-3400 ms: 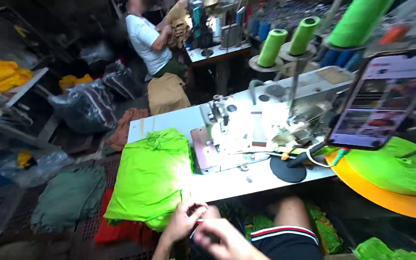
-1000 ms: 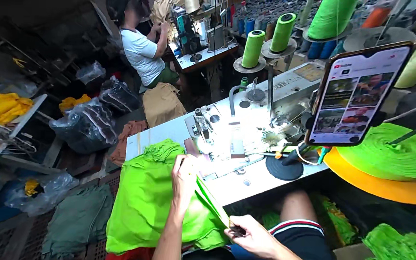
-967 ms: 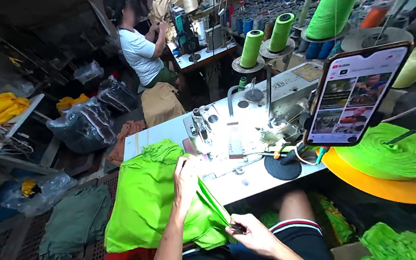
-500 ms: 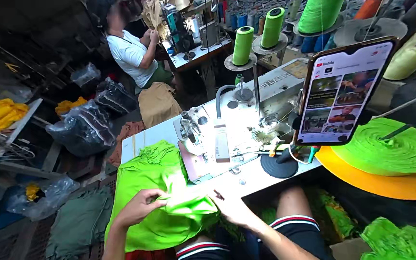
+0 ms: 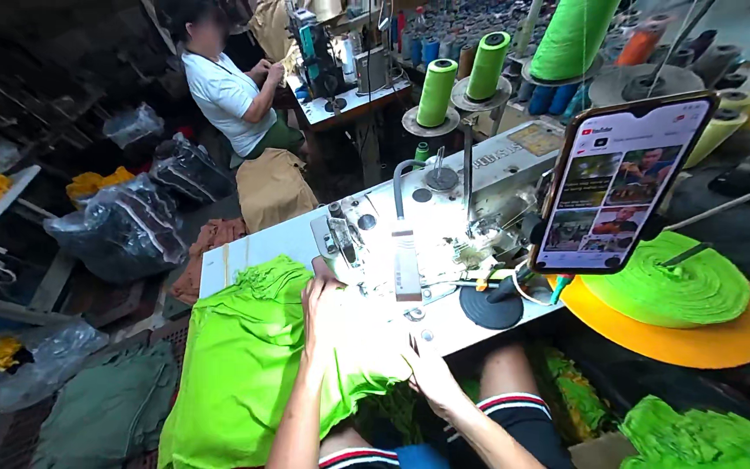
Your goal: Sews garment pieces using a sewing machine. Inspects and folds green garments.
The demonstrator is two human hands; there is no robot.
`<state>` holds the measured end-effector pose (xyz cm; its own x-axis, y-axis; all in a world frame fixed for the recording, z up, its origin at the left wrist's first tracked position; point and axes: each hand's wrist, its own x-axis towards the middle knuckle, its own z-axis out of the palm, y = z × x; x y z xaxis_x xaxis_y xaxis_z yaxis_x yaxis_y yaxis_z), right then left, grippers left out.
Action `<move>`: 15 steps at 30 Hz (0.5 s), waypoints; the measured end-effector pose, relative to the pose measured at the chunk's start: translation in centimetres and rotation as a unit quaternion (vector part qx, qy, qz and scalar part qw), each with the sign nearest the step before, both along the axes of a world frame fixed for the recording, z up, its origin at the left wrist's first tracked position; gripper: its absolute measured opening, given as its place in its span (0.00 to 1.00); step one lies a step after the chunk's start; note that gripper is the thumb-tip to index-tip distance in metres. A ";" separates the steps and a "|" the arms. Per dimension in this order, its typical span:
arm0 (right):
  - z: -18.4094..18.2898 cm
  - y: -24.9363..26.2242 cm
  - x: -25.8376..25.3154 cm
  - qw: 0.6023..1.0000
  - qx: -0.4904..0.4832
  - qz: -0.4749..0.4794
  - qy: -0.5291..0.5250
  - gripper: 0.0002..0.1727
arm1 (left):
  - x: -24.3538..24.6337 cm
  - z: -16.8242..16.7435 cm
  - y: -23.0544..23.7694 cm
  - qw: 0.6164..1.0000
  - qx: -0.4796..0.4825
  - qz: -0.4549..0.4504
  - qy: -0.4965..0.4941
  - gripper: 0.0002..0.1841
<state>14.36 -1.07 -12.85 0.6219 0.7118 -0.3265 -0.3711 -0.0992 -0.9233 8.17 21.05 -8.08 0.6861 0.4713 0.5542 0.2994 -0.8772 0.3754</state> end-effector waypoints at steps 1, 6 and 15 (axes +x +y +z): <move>0.1 0.1 -0.1 1.000 0.007 0.001 -0.004 0.15 | -0.2 0.5 -0.8 1.000 0.017 0.021 0.003 0.11; 0.3 1.0 0.4 0.997 0.010 0.023 -0.077 0.16 | -2.7 2.0 -6.3 0.998 0.020 0.042 0.038 0.11; -1.4 0.8 0.0 0.990 0.006 0.031 -0.136 0.15 | -2.5 -1.2 -8.2 0.987 0.071 0.042 0.136 0.19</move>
